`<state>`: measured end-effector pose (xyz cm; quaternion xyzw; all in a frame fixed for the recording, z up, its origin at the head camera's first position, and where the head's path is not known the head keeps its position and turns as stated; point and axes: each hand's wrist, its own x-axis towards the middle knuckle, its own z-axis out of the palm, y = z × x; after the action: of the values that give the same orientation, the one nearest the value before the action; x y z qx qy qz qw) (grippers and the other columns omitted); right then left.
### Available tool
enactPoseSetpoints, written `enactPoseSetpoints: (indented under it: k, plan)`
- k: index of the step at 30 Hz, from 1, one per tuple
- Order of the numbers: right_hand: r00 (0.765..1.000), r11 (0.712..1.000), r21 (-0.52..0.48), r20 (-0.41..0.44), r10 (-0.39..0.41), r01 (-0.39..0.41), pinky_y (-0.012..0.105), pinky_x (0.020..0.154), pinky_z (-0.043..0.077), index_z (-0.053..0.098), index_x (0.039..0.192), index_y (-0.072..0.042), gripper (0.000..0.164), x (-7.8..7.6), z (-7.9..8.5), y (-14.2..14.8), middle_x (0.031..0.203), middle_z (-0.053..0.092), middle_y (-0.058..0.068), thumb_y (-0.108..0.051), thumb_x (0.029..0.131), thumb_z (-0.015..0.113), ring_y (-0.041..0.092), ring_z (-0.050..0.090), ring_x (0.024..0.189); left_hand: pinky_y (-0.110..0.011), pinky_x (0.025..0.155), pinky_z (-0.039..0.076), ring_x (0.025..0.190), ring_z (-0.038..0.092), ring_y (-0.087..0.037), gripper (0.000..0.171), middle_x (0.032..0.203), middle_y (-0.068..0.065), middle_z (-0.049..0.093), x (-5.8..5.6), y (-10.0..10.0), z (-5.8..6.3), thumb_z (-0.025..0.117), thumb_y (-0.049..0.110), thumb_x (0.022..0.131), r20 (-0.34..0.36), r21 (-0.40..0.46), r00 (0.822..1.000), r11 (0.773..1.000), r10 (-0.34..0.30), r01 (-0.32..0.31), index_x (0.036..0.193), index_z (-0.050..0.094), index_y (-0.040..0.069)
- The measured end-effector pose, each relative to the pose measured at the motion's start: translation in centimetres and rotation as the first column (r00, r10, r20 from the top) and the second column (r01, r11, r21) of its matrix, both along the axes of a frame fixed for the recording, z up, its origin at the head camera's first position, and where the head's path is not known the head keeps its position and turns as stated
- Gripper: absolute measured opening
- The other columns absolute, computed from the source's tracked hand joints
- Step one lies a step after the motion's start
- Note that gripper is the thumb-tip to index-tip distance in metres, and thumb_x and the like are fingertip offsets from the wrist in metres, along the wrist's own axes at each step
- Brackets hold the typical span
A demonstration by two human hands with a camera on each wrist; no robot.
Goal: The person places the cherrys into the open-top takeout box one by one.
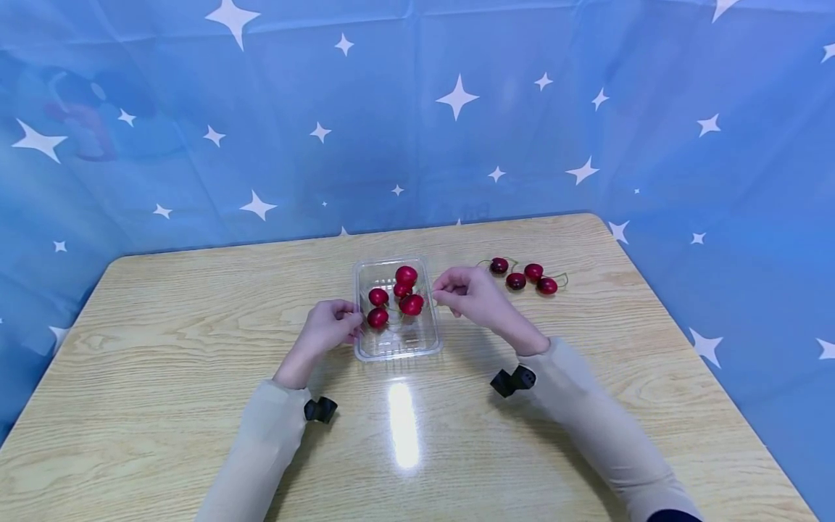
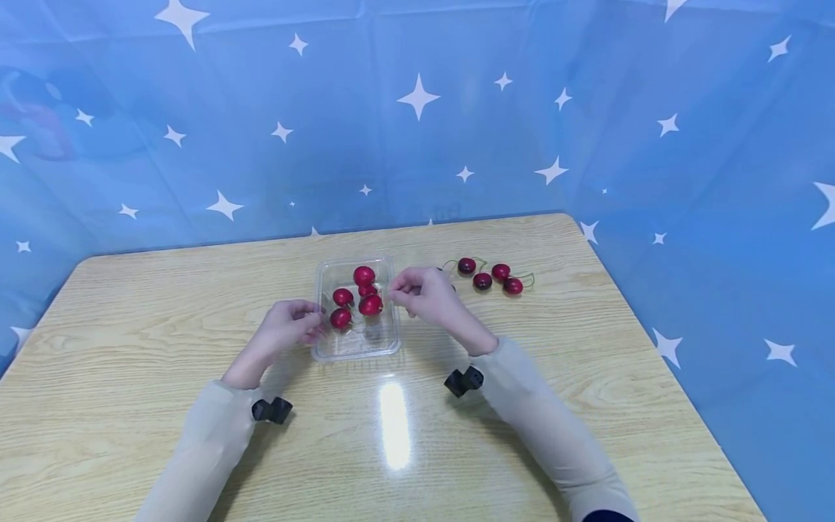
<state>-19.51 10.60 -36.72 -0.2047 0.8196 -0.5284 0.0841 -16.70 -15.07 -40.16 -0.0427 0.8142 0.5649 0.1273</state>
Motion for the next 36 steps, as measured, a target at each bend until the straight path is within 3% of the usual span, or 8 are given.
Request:
enactPoseSetpoints:
  k: [4,9,14,20,36]
  plan:
    - [0.998,0.998,0.016,-0.017,0.055,-0.055,0.020,0.044,0.042,0.066,0.087,0.005,0.007,0.2,-0.4,-0.8,0.074,0.061,0.021,0.000,0.087,0.062,0.012,0.048,0.049,-0.032,0.067,0.059,0.068,0.061,-0.014,0.025,0.090,-0.023,0.063,0.0,0.0,0.0,0.052,0.003,0.091,-0.005,0.001,1.000,1.000,-0.006,0.006,0.109,0.057,-0.013]
    - [0.991,0.993,0.056,-0.066,0.112,-0.109,0.020,0.044,0.044,0.066,0.083,0.002,0.004,0.5,-0.8,-1.7,0.071,0.062,0.010,0.001,0.085,0.063,0.011,0.050,0.051,-0.031,0.067,0.058,0.069,0.062,-0.015,0.026,0.090,-0.023,0.063,0.1,-0.1,0.0,0.052,0.003,0.090,-0.011,0.000,1.000,1.000,-0.008,0.008,0.110,0.057,-0.013]
    - [0.983,0.985,0.110,-0.112,0.147,-0.135,0.019,0.051,0.046,0.066,0.079,0.000,0.005,0.7,-1.2,-2.5,0.070,0.062,0.003,0.001,0.083,0.065,0.009,0.053,0.060,-0.032,0.067,0.059,0.068,0.061,-0.015,0.025,0.088,-0.022,0.063,0.0,0.0,-0.2,0.052,0.003,0.090,-0.013,-0.006,1.000,1.000,-0.004,0.004,0.108,0.058,-0.012]
    - [0.965,0.970,0.193,-0.186,0.183,-0.147,0.019,0.056,0.049,0.067,0.076,-0.001,0.006,0.8,-1.7,-3.3,0.070,0.063,0.003,0.001,0.081,0.066,0.008,0.055,0.063,-0.032,0.066,0.058,0.070,0.061,-0.016,0.025,0.088,-0.021,0.063,0.1,0.0,-0.1,0.053,0.003,0.090,-0.016,-0.006,1.000,1.000,-0.001,0.001,0.109,0.058,-0.013]
    - [0.960,0.934,0.312,-0.156,0.231,-0.174,0.015,0.053,0.047,0.066,0.074,-0.003,0.008,1.3,-1.9,-4.8,0.068,0.064,0.002,0.002,0.080,0.065,0.005,0.053,0.059,-0.033,0.067,0.059,0.069,0.061,-0.015,0.025,0.087,-0.018,0.063,0.0,-0.1,-0.4,0.052,0.002,0.090,-0.027,-0.007,1.000,1.000,-0.008,0.008,0.110,0.058,-0.013]
